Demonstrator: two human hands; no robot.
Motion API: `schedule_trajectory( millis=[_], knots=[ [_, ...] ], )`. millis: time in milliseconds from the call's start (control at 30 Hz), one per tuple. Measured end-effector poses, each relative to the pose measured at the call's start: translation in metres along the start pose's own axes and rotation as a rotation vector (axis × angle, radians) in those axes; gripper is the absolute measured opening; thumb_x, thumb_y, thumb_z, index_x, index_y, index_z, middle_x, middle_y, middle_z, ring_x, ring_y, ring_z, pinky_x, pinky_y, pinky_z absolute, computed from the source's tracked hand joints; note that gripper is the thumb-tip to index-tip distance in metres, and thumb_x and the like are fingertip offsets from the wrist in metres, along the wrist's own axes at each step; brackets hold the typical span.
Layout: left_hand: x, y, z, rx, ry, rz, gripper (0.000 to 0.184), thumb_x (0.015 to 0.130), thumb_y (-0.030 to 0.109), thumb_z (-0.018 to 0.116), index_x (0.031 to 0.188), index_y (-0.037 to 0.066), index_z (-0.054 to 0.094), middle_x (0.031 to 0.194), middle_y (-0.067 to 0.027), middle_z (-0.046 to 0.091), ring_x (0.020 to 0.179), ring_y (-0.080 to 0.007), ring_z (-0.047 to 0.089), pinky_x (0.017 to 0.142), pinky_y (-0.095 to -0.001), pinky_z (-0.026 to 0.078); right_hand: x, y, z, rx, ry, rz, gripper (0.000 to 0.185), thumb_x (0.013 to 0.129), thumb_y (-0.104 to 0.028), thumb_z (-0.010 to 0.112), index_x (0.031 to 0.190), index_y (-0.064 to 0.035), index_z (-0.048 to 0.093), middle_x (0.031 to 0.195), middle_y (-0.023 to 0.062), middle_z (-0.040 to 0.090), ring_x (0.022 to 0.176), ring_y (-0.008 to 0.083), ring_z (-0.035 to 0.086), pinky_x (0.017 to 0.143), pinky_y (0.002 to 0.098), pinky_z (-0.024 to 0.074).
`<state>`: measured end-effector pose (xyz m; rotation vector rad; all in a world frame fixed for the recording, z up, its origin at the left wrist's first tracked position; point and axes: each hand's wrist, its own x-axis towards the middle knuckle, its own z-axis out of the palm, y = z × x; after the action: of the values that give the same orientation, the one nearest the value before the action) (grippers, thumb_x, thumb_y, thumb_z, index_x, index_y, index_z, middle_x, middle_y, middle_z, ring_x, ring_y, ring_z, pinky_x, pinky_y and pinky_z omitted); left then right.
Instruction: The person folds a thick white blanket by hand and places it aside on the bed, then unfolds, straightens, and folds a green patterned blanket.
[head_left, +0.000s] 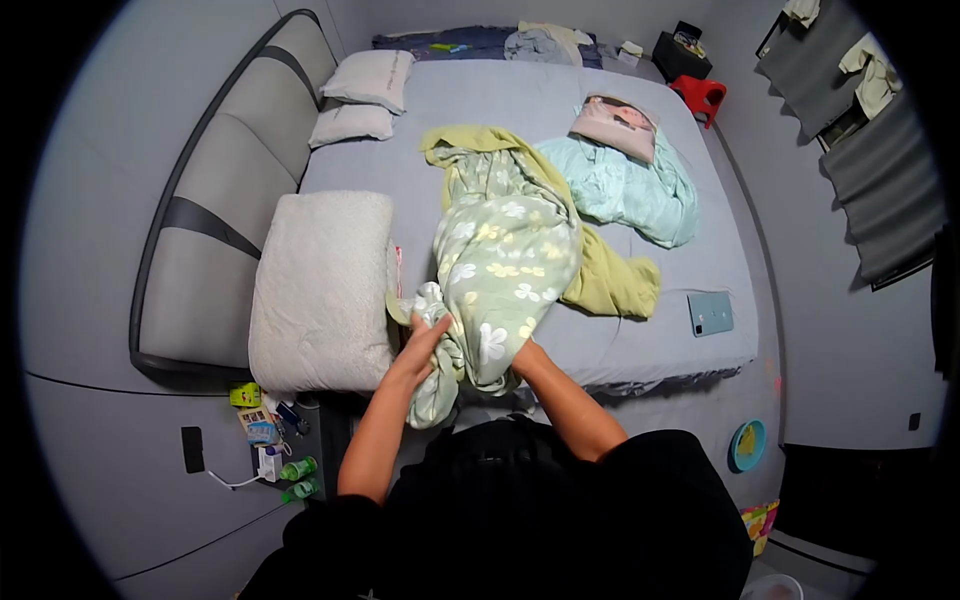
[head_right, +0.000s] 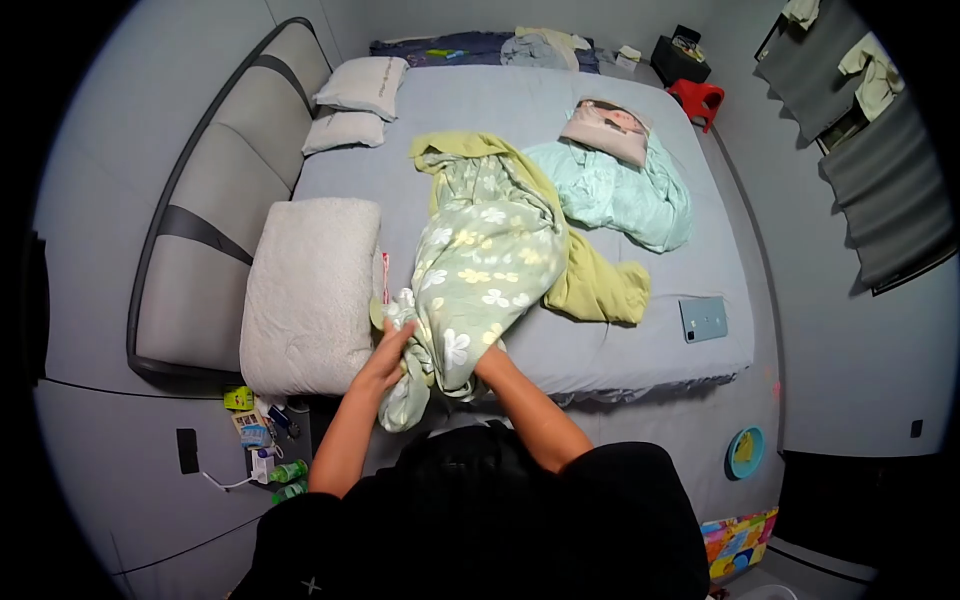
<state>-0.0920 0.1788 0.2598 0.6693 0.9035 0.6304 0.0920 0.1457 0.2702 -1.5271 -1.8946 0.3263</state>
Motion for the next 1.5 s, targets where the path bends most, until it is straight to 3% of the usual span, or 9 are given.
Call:
schedule_trajectory(
  millis=[167, 367, 733, 900, 1067, 1133, 1267, 1333, 1500],
  knots=[
    [0.034, -0.016, 0.027, 0.048, -0.002, -0.242, 0.073, 0.083, 0.021, 0.07, 0.139, -0.003, 0.03, 0.126, -0.0171, 0.053, 0.106, -0.026, 0.06, 0.09, -0.0374, 0.052, -0.027, 0.022, -0.006, 0.137, -0.236, 0.061, 0.043, 0.085, -0.032, 0.057, 0.12, -0.0079, 0.062, 0.124, 0.017, 0.061, 0.114, 0.0351, 0.056, 0.102, 0.0406, 0.0399],
    [0.058, -0.042, 0.014, 0.23, 0.096, 0.012, 0.045, 0.079, 0.009, 0.064, 0.12, -0.002, 0.052, 0.103, -0.0112, 0.064, 0.093, -0.0192, 0.063, 0.079, -0.0294, 0.051, -0.056, 0.029, -0.076, 0.727, -0.428, 0.409, 0.034, 0.084, -0.021, 0.067, 0.113, -0.0036, 0.064, 0.115, 0.0121, 0.065, 0.104, 0.0244, 0.062, 0.093, 0.0356, 0.0451],
    [-0.035, 0.087, 0.025, 0.372, -0.171, 0.355, 0.054, 0.066, -0.003, 0.058, 0.12, -0.001, 0.055, 0.105, -0.0075, 0.063, 0.095, -0.0161, 0.061, 0.084, -0.0287, 0.049, -0.053, 0.121, -0.032, 1.326, 0.347, 1.603, 0.072, 0.083, -0.066, 0.058, 0.139, -0.0202, 0.048, 0.139, 0.0106, 0.048, 0.127, 0.0277, 0.043, 0.1, 0.0582, 0.0371],
    [-0.097, 0.129, 0.0, 0.455, -0.2, 0.508, 0.055, 0.059, 0.004, 0.063, 0.114, -0.003, 0.058, 0.104, -0.0045, 0.063, 0.094, -0.0143, 0.058, 0.089, -0.0272, 0.044, -0.03, 0.144, 0.016, 2.132, 0.418, 0.897, 0.065, 0.089, -0.049, 0.061, 0.137, -0.0072, 0.047, 0.126, 0.02, 0.058, 0.115, 0.0348, 0.056, 0.103, 0.0499, 0.0433],
    [-0.118, 0.122, -0.034, 0.416, 0.041, 0.567, 0.05, 0.067, 0.0, 0.06, 0.117, -0.001, 0.056, 0.105, -0.0067, 0.064, 0.097, -0.0154, 0.06, 0.086, -0.0285, 0.048, 0.062, 0.2, 0.029, 1.71, 0.527, 0.991, 0.042, 0.08, -0.008, 0.061, 0.12, 0.0007, 0.056, 0.105, 0.0179, 0.064, 0.089, 0.0326, 0.066, 0.08, 0.0421, 0.0563],
    [-0.108, 0.112, -0.039, 0.249, 0.204, 0.55, 0.048, 0.072, -0.002, 0.057, 0.12, 0.0, 0.054, 0.106, -0.0083, 0.064, 0.098, -0.0165, 0.061, 0.085, -0.0294, 0.05, 0.102, 0.12, -0.037, 1.456, 0.542, 0.648, 0.037, 0.076, -0.002, 0.06, 0.113, 0.0021, 0.058, 0.097, 0.0145, 0.065, 0.079, 0.0273, 0.067, 0.071, 0.0376, 0.0568],
    [-0.057, 0.079, -0.052, 0.036, 0.301, 0.464, 0.054, 0.077, 0.0, 0.052, 0.13, 0.003, 0.044, 0.118, -0.0163, 0.058, 0.101, -0.0258, 0.062, 0.087, -0.0367, 0.054, 0.094, 0.018, -0.064, 0.979, -0.116, 0.222, 0.036, 0.074, -0.005, 0.068, 0.109, -0.0013, 0.062, 0.091, 0.0038, 0.066, 0.079, 0.0149, 0.062, 0.074, 0.0296, 0.0523],
    [-0.038, 0.075, -0.034, -0.02, 0.222, 0.388, 0.048, 0.079, 0.006, 0.048, 0.128, 0.004, 0.046, 0.117, -0.0151, 0.058, 0.103, -0.0272, 0.061, 0.091, -0.0386, 0.052, 0.075, -0.02, -0.064, 0.721, -0.459, -0.072, 0.054, 0.068, -0.007, 0.067, 0.121, -0.0031, 0.063, 0.104, 0.0129, 0.07, 0.093, 0.0234, 0.065, 0.088, 0.0332, 0.0497],
    [-0.01, 0.046, -0.021, -0.1, 0.014, 0.041, 0.061, 0.098, 0.041, 0.052, 0.141, 0.0, 0.039, 0.127, -0.0133, 0.056, 0.118, -0.0209, 0.055, 0.096, -0.0328, 0.047, 0.032, -0.056, -0.039, 0.639, -0.558, -0.067, 0.049, 0.068, -0.003, 0.06, 0.117, -0.006, 0.066, 0.105, 0.0201, 0.068, 0.098, 0.0356, 0.065, 0.089, 0.0374, 0.0494]
  ],
)
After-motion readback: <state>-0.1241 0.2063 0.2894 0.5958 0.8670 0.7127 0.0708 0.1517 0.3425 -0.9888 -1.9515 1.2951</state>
